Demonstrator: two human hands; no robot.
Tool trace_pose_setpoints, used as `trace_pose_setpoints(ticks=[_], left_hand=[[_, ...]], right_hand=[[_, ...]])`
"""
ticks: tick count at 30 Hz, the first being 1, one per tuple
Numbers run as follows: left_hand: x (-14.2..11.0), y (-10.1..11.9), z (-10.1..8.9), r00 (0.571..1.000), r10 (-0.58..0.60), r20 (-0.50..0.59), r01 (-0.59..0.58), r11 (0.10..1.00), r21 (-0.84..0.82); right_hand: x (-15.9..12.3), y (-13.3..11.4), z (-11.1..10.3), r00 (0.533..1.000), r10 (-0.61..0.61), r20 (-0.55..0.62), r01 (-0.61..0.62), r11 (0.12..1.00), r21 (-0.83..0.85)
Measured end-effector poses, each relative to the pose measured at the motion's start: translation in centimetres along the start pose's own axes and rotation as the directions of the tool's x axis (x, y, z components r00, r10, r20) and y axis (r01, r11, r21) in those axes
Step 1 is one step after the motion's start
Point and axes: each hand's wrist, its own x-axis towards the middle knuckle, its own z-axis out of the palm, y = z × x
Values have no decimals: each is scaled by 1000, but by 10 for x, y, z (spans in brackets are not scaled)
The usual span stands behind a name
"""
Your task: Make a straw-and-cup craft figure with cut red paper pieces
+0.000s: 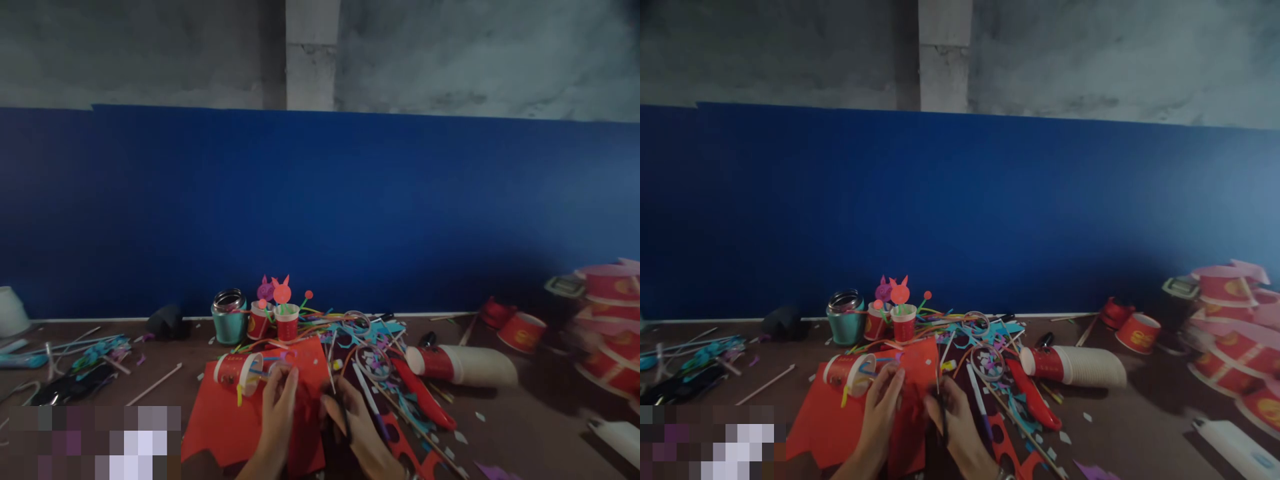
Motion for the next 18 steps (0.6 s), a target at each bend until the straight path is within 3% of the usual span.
trace_pose_setpoints(ticks=[5, 9, 15, 18], left_hand=[[-1, 3, 1, 1000, 12, 4, -12, 1000, 11], [-7, 10, 6, 999, -35, 21, 34, 999, 41], [-9, 11, 9, 984, -18, 177, 8, 998, 55], [-10, 7, 9, 986, -21, 167, 13, 999, 45]], right_hand=[[-6, 9, 5, 990, 40, 132, -27, 995, -98], [-6, 13, 6, 992, 4, 126, 8, 995, -98], [-4, 6, 4, 993, -29, 116, 31, 999, -21], [-5, 1, 6, 989, -51, 140, 49, 999, 17]])
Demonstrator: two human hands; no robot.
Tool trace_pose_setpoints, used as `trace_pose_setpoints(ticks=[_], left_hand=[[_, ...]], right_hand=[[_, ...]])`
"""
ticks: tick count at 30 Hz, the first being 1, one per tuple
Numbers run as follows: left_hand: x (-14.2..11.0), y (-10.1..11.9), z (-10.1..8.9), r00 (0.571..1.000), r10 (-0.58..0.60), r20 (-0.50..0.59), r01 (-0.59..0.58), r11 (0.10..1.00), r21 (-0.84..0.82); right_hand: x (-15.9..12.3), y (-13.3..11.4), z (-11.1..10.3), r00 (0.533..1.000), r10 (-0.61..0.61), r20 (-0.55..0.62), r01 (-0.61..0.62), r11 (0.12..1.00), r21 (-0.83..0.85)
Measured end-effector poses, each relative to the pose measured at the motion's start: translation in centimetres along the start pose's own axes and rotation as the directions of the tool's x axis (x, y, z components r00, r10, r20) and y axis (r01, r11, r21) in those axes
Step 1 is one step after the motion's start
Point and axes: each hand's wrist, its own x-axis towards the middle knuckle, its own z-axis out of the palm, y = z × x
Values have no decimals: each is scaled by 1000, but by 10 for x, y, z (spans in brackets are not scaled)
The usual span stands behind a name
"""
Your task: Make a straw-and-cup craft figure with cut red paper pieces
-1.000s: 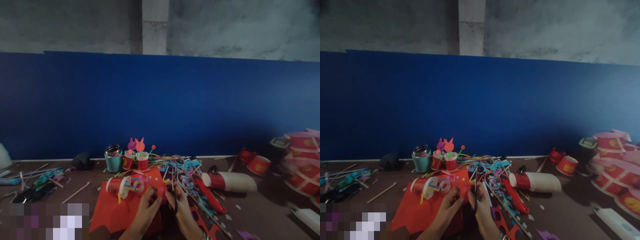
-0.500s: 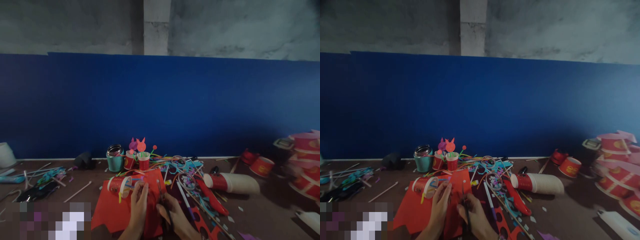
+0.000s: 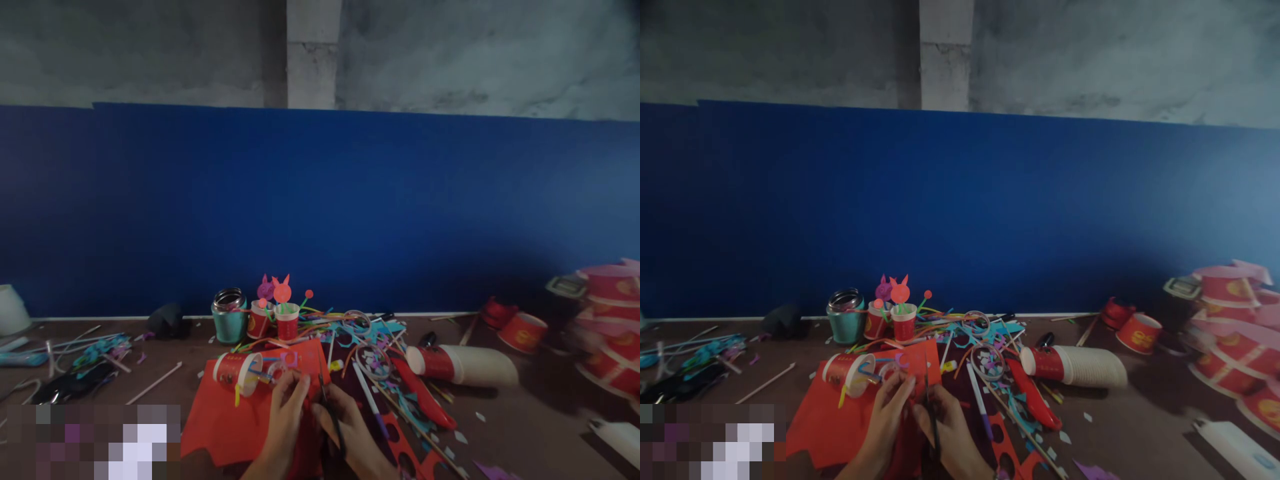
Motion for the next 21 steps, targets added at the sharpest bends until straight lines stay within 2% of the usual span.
trace_pose_setpoints(ticks=[6, 15, 21], left_hand=[[-4, -1, 3, 999, -50, -17, 49, 998, -44], [-6, -3, 5, 991, -132, -12, 128, 976, -177], [-7, -5, 5, 989, -150, 2, 147, 970, -192]], right_hand=[[-1, 2, 3, 1000, 22, -17, -22, 1000, 20], [-2, -3, 4, 1000, -23, 13, 23, 999, 31], [-2, -2, 3, 999, -41, 32, 40, 999, 20]])
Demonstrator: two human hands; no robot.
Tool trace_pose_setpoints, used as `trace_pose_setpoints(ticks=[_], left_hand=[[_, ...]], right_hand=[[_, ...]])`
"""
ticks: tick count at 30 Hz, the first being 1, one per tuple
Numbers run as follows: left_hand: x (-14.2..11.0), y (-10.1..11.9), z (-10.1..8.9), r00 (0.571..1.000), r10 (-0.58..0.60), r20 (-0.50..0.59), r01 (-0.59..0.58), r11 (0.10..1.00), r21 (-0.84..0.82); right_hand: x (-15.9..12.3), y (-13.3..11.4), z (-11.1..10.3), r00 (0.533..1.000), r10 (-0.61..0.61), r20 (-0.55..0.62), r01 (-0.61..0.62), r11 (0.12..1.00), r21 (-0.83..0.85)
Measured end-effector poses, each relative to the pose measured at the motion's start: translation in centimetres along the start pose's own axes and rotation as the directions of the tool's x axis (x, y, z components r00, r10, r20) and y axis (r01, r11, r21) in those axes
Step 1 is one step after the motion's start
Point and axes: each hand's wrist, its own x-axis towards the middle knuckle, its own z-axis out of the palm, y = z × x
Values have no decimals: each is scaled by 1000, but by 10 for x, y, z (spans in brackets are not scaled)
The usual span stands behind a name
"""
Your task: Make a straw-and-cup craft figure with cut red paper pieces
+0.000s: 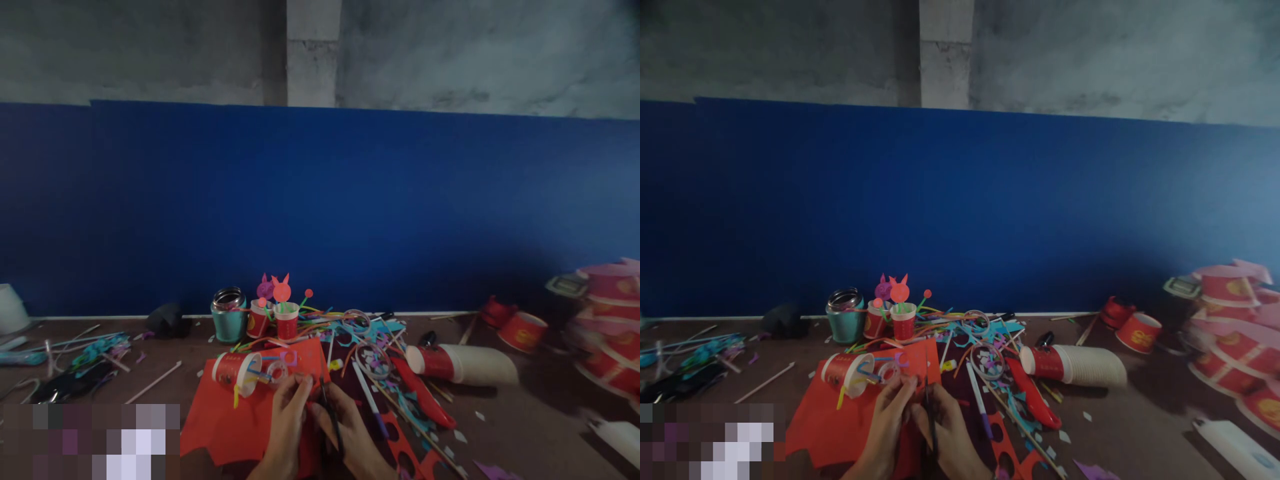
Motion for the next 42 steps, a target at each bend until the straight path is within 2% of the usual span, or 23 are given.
trace_pose_setpoints(ticks=[13, 27, 36, 42], left_hand=[[-2, 3, 3, 1000, 1, 3, -1, 1000, -1], [-1, 4, 1, 1000, -1, 26, 0, 1000, 27], [-2, 14, 4, 1000, 26, -2, -26, 997, 75], [0, 15, 5, 997, 36, -62, -32, 997, 74]], right_hand=[[1, 9, -3, 999, -9, -49, 7, 1000, -26], [1, 13, -4, 995, 59, -84, -63, 997, -50], [1, 3, 0, 995, 66, -80, -70, 996, -58], [2, 9, -1, 994, 68, -82, -72, 997, -36]])
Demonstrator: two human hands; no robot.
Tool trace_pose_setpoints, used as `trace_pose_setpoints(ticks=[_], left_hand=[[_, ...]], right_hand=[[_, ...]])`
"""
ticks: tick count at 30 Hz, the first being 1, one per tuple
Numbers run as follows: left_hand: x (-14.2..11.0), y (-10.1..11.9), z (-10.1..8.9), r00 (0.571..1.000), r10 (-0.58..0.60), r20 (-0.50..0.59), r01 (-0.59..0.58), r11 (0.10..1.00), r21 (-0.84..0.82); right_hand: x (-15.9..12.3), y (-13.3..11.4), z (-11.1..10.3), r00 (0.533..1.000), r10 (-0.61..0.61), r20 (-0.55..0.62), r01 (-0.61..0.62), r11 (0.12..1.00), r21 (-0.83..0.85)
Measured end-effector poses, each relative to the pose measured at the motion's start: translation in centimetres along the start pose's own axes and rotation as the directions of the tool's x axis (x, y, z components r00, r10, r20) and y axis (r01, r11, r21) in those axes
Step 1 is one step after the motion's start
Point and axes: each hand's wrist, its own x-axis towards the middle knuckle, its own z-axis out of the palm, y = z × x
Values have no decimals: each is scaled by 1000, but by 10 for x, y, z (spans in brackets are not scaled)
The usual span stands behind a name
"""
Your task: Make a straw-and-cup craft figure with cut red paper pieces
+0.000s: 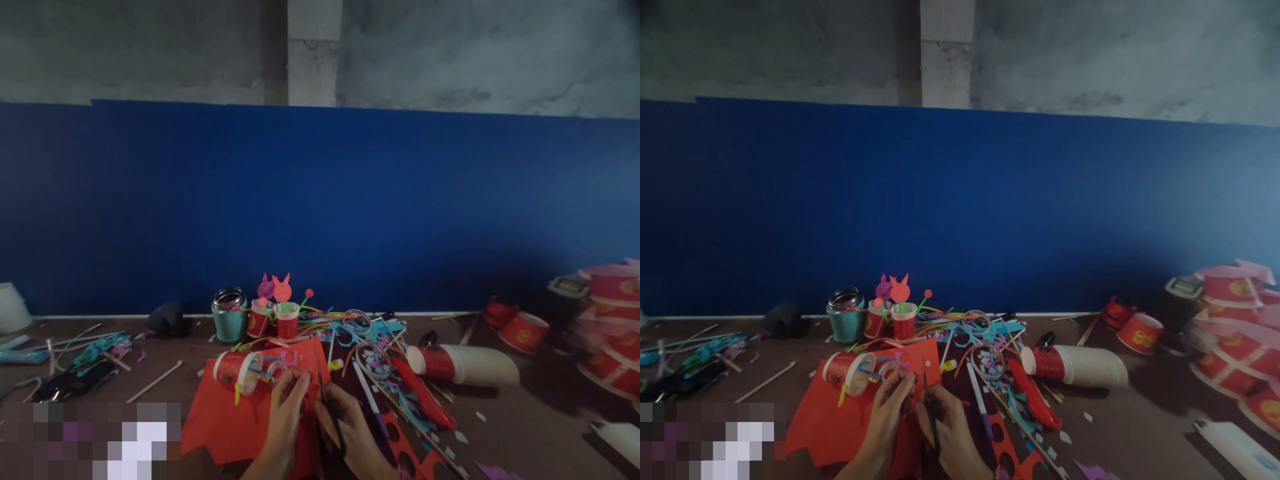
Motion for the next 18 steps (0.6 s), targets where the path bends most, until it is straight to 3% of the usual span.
trace_pose_setpoints(ticks=[11, 18], left_hand=[[1, 0, -2, 1000, 20, -22, -21, 999, -26], [3, -13, -8, 990, -44, -131, 50, 998, 42]], right_hand=[[-1, 4, -1, 999, 45, -13, -45, 999, -31], [-1, -4, 3, 999, 33, 4, -33, 999, -2]])
